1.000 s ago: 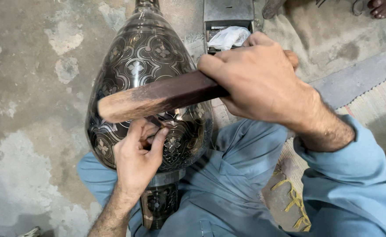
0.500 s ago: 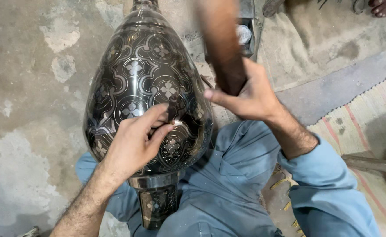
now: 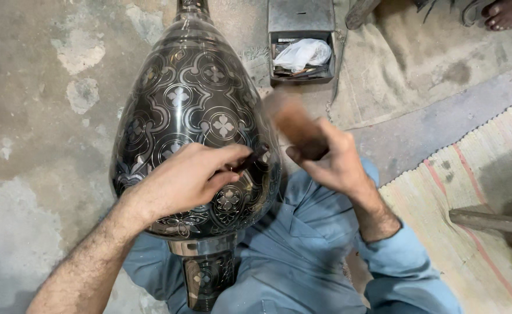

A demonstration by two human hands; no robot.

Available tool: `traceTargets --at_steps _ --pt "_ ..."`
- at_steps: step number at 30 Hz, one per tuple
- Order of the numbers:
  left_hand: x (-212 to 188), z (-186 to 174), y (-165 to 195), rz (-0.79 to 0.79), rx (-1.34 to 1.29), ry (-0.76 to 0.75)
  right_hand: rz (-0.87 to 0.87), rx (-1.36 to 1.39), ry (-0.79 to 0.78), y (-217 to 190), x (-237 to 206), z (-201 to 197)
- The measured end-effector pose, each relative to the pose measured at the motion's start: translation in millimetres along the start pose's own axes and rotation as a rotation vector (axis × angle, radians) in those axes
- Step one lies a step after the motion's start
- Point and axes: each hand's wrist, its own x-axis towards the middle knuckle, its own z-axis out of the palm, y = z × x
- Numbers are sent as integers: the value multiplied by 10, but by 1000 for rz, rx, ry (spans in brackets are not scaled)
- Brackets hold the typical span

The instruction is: The person uses a chisel and wooden mallet to engrave floral patterns into a large metal vase. They repeatedly tap the chisel along pre-marked lines to deepen the design.

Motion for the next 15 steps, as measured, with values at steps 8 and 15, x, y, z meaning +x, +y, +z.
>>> traceTargets --at_steps 8,15 --pt "253 -45 -22 1 109 -276 116 62 199 349 -721 219" --pt "449 -68 26 42 156 -473 240 101 377 432 -1139 435"
